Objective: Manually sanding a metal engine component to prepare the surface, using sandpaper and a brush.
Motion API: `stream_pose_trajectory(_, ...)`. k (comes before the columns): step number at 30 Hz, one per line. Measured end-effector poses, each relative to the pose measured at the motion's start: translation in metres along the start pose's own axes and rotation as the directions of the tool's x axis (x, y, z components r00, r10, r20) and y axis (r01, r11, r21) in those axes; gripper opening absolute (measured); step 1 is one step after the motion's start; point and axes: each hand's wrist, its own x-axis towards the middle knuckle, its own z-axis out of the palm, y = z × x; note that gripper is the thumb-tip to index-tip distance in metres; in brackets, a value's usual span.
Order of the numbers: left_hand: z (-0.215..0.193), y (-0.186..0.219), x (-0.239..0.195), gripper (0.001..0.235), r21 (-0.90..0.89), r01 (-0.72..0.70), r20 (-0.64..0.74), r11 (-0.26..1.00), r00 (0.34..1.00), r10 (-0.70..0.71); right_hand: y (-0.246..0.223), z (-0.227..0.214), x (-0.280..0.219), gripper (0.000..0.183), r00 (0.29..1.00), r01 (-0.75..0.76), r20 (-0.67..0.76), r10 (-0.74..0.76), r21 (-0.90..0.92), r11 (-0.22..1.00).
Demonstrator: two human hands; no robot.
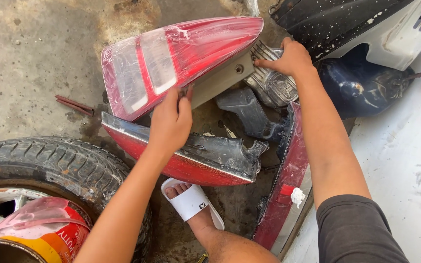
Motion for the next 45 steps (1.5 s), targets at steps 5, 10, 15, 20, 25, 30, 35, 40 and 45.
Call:
stream_pose_trajectory(5, 0.003, -0.029, 0.077, 0.077, 0.764, -0.381, 0.061, 0.521, 0.846, 0.529, -0.007, -0.008, -0.008, 0.104, 1.000, -0.030, -0.002, 0.031, 0.162, 0.986)
stream_pose_trajectory(10, 0.001, -0.043, 0.116, 0.090, 0.763, -0.260, 0.257, 0.592, 0.962, 0.092, -0.005, -0.013, -0.005, 0.088, 0.997, -0.070, 0.044, 0.063, 0.192, 0.979)
stream_pose_trajectory(15, -0.009, -0.038, 0.117, 0.087, 0.777, -0.310, 0.326, 0.548, 0.943, 0.070, -0.010, -0.028, -0.012, 0.075, 0.995, -0.102, 0.040, 0.095, 0.230, 0.968)
stream_pose_trajectory(20, -0.016, -0.029, 0.112, 0.085, 0.748, -0.301, 0.329, 0.591, 0.942, 0.063, -0.009, -0.028, -0.022, 0.065, 0.993, -0.109, -0.014, 0.118, 0.278, 0.954)
stream_pose_trajectory(25, -0.025, -0.031, 0.110, 0.082, 0.696, -0.306, 0.284, 0.649, 0.948, 0.142, 0.015, -0.025, -0.036, 0.068, 0.981, 0.046, -0.192, 0.012, 0.300, 0.953)
stream_pose_trajectory(30, -0.029, -0.034, 0.109, 0.088, 0.696, -0.312, 0.265, 0.647, 0.949, 0.172, 0.026, -0.025, -0.048, 0.066, 0.960, 0.143, -0.275, -0.051, 0.328, 0.934)
stream_pose_trajectory(35, -0.029, -0.038, 0.112, 0.086, 0.666, -0.371, 0.227, 0.648, 0.927, 0.297, 0.032, -0.030, -0.056, 0.058, 0.965, 0.144, -0.258, -0.048, 0.368, 0.919)
stream_pose_trajectory(40, -0.010, -0.034, 0.115, 0.085, 0.711, -0.293, 0.249, 0.639, 0.955, 0.161, 0.067, -0.029, -0.071, 0.050, 0.927, 0.234, -0.369, -0.063, 0.438, 0.868)
stream_pose_trajectory(45, -0.006, -0.042, 0.115, 0.084, 0.754, -0.321, 0.238, 0.573, 0.947, 0.217, 0.074, -0.031, -0.080, 0.042, 0.932, 0.241, -0.362, -0.025, 0.566, 0.788)
